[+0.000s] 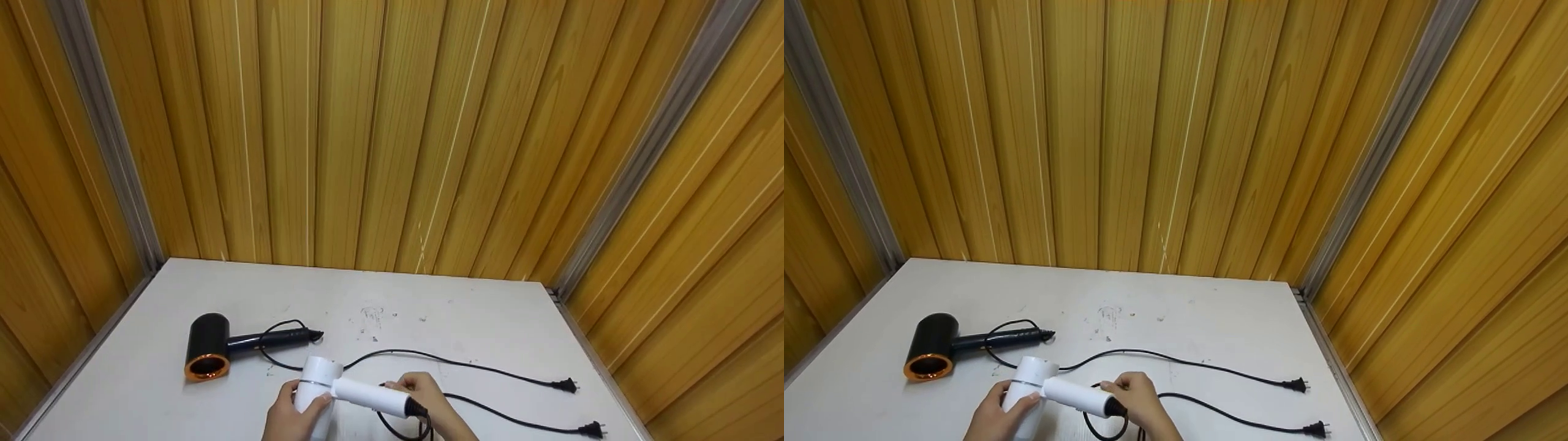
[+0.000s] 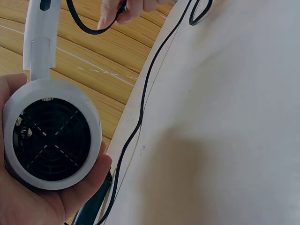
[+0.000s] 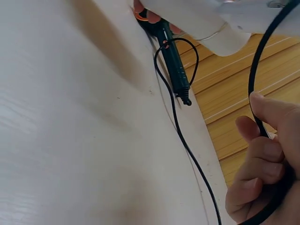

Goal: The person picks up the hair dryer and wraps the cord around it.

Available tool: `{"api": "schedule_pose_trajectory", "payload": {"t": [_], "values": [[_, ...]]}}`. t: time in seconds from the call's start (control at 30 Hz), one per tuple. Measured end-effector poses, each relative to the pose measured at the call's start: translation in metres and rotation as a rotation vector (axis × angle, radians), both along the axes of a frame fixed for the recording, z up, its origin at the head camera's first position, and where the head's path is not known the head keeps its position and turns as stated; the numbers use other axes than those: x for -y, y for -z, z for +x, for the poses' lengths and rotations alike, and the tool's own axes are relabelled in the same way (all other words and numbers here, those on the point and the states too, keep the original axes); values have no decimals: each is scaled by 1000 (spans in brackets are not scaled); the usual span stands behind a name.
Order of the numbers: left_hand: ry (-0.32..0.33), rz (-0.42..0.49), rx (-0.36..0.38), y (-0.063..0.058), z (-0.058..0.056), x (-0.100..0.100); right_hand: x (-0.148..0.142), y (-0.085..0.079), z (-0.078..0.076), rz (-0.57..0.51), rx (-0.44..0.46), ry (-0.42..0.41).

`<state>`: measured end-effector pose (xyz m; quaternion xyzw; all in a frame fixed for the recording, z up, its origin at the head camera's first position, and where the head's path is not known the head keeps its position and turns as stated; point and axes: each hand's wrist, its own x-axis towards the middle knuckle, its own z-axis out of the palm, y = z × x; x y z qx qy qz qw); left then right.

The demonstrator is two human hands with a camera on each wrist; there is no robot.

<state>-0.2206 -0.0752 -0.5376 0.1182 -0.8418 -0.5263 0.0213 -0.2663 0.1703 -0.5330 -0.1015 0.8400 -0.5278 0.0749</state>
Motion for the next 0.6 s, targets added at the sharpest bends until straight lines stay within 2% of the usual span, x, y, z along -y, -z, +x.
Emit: {"api": "schedule_pose_trajectory", "payload": {"t": [0.17,0.37,0.6], "values": [[-20,-65,38,5,-1,4,-5,-17,4,-40,-12,4],[-49,-121,50,4,-2,9,-7,-41,16,-114,37,-1],[-82,-137,42,2,-1,10,-3,-64,34,-5,-67,6]]}}
